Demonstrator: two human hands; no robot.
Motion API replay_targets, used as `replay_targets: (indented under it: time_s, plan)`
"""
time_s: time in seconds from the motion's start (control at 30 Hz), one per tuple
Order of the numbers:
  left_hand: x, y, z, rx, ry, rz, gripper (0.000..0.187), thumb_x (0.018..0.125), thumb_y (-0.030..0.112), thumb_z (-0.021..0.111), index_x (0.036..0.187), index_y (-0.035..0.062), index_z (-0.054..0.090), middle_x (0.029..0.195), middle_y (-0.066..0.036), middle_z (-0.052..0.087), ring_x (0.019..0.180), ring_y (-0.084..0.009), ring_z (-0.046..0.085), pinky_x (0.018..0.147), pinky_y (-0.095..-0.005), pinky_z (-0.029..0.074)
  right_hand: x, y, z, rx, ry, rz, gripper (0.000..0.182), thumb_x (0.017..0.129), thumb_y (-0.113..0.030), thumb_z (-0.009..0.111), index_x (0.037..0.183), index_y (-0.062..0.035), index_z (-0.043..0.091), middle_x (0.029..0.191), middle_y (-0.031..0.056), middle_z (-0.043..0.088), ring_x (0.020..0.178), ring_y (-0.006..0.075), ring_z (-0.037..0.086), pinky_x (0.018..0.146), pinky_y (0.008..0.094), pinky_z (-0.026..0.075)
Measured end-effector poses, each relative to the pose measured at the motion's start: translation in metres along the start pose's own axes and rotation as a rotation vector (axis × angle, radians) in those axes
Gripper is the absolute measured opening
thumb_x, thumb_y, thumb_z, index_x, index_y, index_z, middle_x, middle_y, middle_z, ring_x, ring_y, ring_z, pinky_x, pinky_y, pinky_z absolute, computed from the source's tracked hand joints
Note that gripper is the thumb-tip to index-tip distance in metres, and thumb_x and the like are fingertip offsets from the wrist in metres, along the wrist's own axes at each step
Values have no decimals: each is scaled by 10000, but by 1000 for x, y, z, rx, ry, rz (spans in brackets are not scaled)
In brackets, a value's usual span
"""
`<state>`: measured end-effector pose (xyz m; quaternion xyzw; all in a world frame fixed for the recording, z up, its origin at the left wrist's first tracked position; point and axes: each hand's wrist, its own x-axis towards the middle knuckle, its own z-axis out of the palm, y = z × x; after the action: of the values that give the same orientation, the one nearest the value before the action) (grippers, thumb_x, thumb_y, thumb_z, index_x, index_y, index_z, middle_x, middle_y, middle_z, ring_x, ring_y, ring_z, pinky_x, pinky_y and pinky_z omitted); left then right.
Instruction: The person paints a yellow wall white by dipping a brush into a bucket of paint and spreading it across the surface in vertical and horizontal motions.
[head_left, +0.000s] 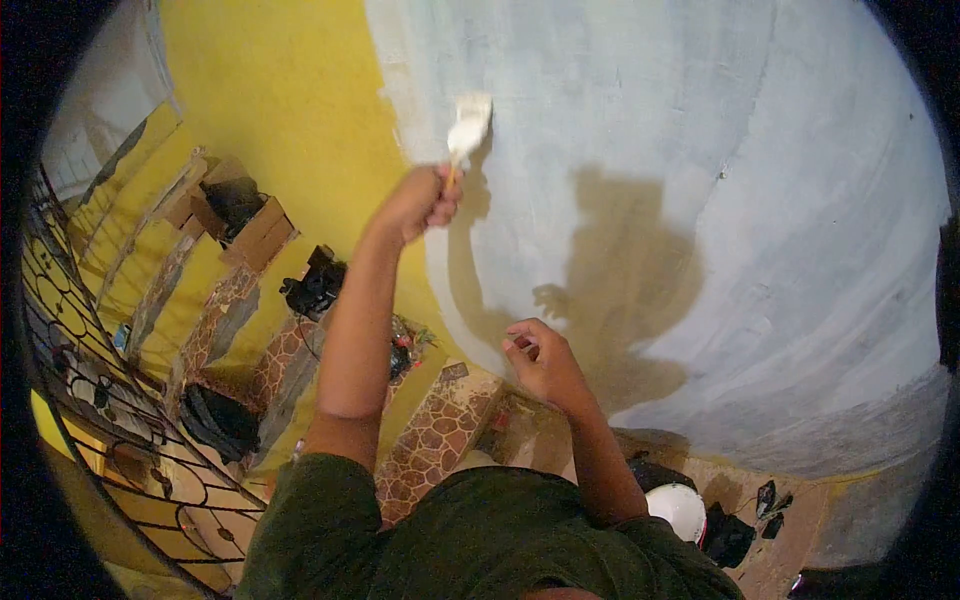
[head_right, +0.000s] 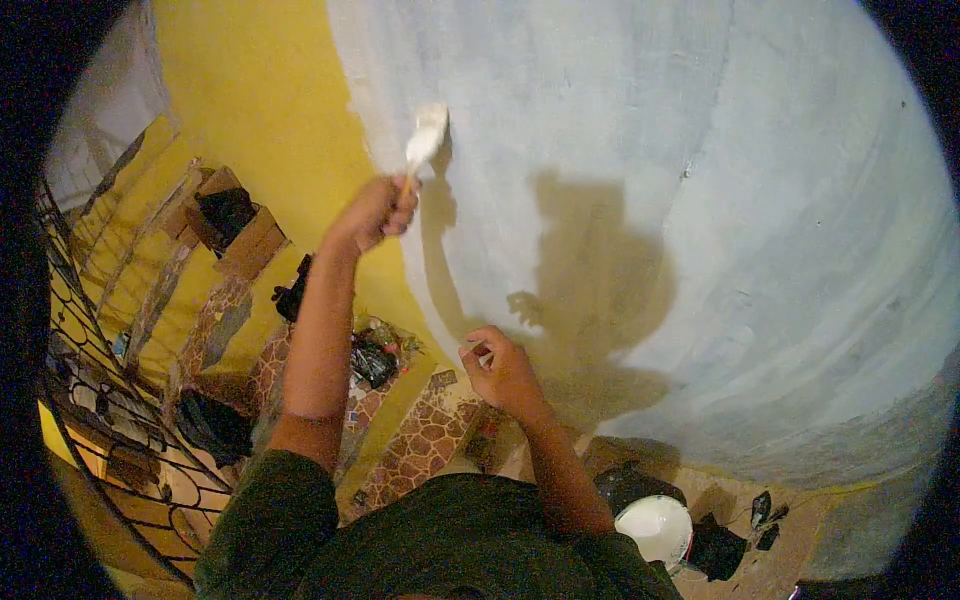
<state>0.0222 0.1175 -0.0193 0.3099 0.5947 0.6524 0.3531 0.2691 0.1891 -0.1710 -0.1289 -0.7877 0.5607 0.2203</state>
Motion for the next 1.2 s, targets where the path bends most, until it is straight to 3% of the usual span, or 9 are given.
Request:
replay_targets:
  time_s: [0.2,0.4,0.47,0.57,0.73,0.83,0.87,0.97,1.2]
  plan:
    - [-26,-69,13,76,89,-221,185,980,205,375,914,87,501,629,42,418,440,-52,316,360,-199,235,-7,22,5,-53,9,-22,278,862,-191,641,1048,10,590,851,111,645,713,151,590,668,300,488]
    - [-14,13,5,-120,-60,-361,234,999,237,392,949,38,506,575,32,411,355,-5,297,266,-153,231,-5,7,10,-105,-76,12,287,862,-223,639,1051,-12,602,854,117,645,690,160,589,658,313,492]
    - [7,53,-4,-534,-154,-528,260,1002,235,386,977,-2,488,540,27,396,314,-6,286,233,-151,236,-3,1,12,-119,-98,50,288,861,-226,640,1053,-14,602,855,117,647,682,160,588,652,317,492]
    - [12,105,-16,-511,-260,-498,207,992,146,370,990,-50,436,670,12,460,397,-1,358,253,-135,272,-1,-1,16,-64,-116,52,294,860,-228,641,1057,-13,601,857,121,648,671,159,580,642,321,490]
    - [-25,135,-1,-210,-301,71,204,999,156,371,969,-31,449,653,45,397,396,20,286,249,-123,234,-2,-1,19,-46,-143,90,301,859,-230,643,1060,-10,600,856,125,649,680,157,576,641,316,486]
    - [-40,72,17,76,-25,156,263,995,292,396,982,64,526,618,74,376,409,-17,285,308,-172,226,-5,8,22,-33,-115,64,306,858,-231,647,1058,-4,602,850,118,647,683,154,576,648,307,484]
    - [-34,39,13,37,-104,153,241,971,313,430,977,97,537,607,79,373,440,-33,301,366,-182,225,-8,12,22,-20,-112,72,306,858,-231,647,1058,-4,602,850,118,647,683,154,576,648,307,484]
    - [-17,-62,15,18,33,-23,132,910,155,422,885,114,545,606,59,425,453,-44,328,376,-200,225,-15,25,15,23,-110,20,311,856,-232,649,1055,3,605,845,114,644,691,153,577,659,299,484]
    - [27,-212,36,-153,207,-65,193,870,79,378,761,113,533,578,21,470,426,-73,378,366,-217,247,-26,45,-6,-71,-37,170,298,861,-238,638,1028,8,610,837,108,640,691,144,583,657,303,490]
